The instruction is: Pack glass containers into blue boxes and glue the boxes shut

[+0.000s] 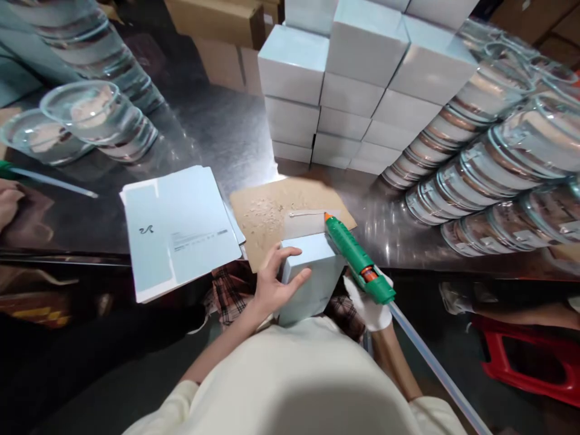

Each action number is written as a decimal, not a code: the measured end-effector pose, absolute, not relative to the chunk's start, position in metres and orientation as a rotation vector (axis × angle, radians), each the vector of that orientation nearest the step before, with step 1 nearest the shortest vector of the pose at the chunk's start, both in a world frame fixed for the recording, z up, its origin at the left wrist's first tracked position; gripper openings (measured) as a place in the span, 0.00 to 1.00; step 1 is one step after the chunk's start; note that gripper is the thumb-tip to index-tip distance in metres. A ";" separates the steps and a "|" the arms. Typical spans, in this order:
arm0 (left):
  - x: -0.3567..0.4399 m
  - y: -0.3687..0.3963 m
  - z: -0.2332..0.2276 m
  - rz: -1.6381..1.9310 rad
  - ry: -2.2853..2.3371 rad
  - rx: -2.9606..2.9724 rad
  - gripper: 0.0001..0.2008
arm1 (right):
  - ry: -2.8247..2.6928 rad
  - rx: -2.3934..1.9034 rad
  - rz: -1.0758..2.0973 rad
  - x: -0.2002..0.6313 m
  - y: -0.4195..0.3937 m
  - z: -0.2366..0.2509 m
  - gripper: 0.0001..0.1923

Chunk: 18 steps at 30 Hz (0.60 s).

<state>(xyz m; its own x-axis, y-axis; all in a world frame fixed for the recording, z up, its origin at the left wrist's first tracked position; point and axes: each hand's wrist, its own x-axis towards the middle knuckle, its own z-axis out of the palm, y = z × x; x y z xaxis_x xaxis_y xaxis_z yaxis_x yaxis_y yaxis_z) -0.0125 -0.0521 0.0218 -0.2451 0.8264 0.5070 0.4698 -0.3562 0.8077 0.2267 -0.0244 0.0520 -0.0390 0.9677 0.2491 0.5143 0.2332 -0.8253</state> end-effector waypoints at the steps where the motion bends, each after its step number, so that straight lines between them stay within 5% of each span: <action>1: -0.015 -0.053 0.021 1.628 1.568 1.676 0.15 | -1.621 -1.429 0.686 0.233 -0.022 0.050 0.14; 11: -0.037 -0.054 0.025 1.700 1.481 1.579 0.16 | -1.099 -1.579 1.329 0.212 0.069 0.036 0.26; 18: -0.036 -0.054 0.025 1.662 1.443 1.520 0.18 | -1.293 -1.517 1.178 0.232 0.087 0.071 0.21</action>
